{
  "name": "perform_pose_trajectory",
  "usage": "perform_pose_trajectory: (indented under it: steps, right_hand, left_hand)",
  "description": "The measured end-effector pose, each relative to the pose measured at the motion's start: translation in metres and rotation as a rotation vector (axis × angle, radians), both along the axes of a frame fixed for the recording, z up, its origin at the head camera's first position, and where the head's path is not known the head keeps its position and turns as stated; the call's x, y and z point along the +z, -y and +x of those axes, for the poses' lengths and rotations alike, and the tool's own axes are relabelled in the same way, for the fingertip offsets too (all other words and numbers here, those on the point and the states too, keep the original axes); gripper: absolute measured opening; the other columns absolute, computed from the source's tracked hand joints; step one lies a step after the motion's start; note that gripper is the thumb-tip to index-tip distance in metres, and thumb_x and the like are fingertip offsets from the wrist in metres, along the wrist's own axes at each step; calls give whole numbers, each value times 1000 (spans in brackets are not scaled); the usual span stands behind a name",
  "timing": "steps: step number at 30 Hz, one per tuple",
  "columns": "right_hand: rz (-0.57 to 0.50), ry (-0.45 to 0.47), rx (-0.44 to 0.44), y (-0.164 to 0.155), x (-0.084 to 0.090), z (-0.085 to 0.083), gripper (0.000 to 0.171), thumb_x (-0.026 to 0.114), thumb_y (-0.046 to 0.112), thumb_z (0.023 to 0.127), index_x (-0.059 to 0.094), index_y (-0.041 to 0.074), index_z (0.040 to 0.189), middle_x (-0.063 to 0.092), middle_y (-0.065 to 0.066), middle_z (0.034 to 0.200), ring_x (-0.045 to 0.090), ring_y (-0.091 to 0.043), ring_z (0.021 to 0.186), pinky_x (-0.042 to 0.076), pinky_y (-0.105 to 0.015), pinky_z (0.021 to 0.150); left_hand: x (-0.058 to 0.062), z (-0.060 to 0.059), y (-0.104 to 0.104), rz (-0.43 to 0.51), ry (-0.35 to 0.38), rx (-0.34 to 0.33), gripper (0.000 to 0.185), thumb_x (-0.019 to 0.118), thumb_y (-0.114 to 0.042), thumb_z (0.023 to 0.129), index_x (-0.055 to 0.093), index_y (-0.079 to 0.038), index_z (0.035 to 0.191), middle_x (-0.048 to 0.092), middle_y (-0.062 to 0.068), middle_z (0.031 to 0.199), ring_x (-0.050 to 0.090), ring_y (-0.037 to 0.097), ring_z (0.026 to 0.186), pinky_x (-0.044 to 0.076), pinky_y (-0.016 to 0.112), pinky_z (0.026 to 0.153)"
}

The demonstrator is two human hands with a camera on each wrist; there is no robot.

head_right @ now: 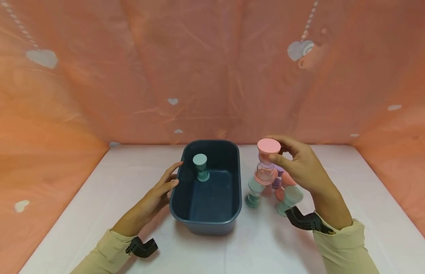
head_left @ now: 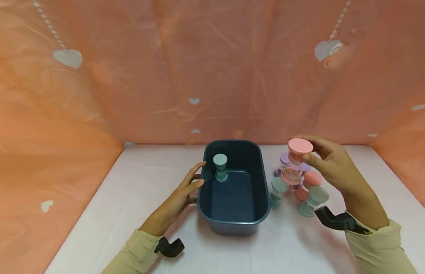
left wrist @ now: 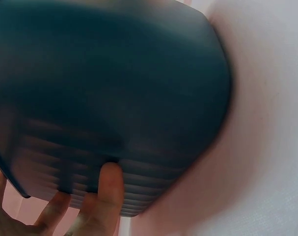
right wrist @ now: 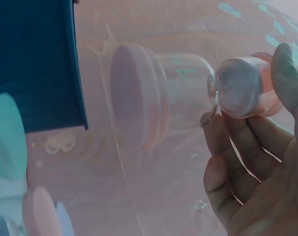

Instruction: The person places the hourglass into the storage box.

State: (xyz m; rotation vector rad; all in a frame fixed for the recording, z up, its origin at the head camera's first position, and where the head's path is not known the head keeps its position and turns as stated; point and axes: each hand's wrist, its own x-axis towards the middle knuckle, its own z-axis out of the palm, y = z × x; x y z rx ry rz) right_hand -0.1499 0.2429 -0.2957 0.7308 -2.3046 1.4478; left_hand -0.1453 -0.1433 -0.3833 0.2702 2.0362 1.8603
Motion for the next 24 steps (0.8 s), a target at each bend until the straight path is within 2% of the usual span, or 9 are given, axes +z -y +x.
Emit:
perform_pose_trajectory:
  steps: [7,14,24]
  right_hand:
    - [-27,29,67,21,8,-10,41,68,1,90,61,1,131,70,15,109,60,-7,102,46,-17,85]
    - [-69,32,160,39,9,-18,39,67,7,93,61,3,131,68,13,113,58,-9,106,47,-18,86]
    - [-126,129,140,62,7,-23,39,67,12,93,62,7,132,66,7,112,57,-18,101,46,-24,84]
  left_hand:
    - [2,0,1,11,-15,7,52,43,-39,101,26,-51,149,24,11,148,29,40,142,34,68,106]
    - [3,2,1,3,-18,11,51,42,-38,102,26,-50,149,25,11,147,31,40,140,35,67,105]
    - [1,0,-2,-9,-35,1,53,41,-41,101,25,-45,151,26,13,146,32,41,138,41,60,100]
